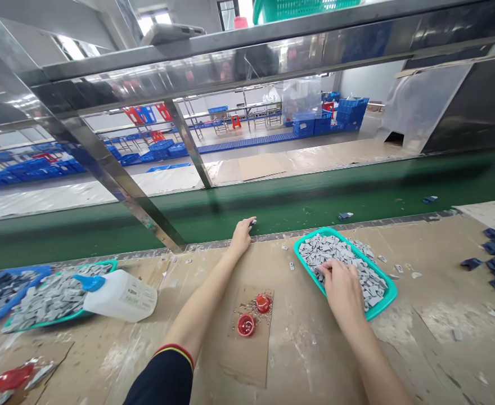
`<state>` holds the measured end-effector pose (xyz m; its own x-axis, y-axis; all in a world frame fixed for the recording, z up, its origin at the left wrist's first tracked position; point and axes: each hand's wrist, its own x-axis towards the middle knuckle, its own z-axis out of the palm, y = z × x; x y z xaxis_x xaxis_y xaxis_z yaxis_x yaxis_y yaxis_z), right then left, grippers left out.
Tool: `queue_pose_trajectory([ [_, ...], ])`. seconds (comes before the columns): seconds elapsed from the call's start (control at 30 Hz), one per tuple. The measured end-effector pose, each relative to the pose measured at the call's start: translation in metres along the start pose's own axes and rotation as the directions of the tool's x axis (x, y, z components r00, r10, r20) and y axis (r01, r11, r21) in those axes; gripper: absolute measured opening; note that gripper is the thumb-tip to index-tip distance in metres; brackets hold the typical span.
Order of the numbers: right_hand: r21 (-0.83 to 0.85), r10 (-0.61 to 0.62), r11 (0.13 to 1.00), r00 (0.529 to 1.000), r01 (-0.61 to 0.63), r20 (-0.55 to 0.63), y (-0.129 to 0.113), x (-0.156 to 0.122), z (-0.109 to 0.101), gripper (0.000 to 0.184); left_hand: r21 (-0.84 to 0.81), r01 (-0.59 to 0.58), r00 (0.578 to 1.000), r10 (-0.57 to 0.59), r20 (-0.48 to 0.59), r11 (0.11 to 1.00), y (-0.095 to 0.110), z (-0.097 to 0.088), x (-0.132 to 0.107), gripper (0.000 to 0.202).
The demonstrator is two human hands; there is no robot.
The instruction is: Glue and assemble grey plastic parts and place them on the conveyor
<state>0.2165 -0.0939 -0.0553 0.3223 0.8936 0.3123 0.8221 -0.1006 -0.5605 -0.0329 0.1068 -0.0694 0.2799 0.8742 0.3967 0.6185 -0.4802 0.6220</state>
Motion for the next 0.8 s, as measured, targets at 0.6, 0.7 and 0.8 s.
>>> queue_pose_trajectory([
  [0.6,0.681,-0.002,0.502,0.787,-0.533,0.617,-0.074,-0.047,0.029,0.037,0.207,-0.030,0.999,0.032,-0.010,0.978,-0.020,0.019,-0.002,0.052],
  [0.7,0.668,-0.018,0.520,0.775,-0.533,0.632,-0.075,-0.047,0.030,0.036,0.237,-0.037,0.997,0.052,-0.059,0.971,-0.017,0.018,-0.003,0.047],
  [0.8,0.652,-0.024,0.541,0.765,-0.531,0.643,-0.075,-0.049,0.032,0.036,0.258,-0.041,0.993,0.067,-0.093,0.965,-0.014,0.018,-0.004,0.043],
])
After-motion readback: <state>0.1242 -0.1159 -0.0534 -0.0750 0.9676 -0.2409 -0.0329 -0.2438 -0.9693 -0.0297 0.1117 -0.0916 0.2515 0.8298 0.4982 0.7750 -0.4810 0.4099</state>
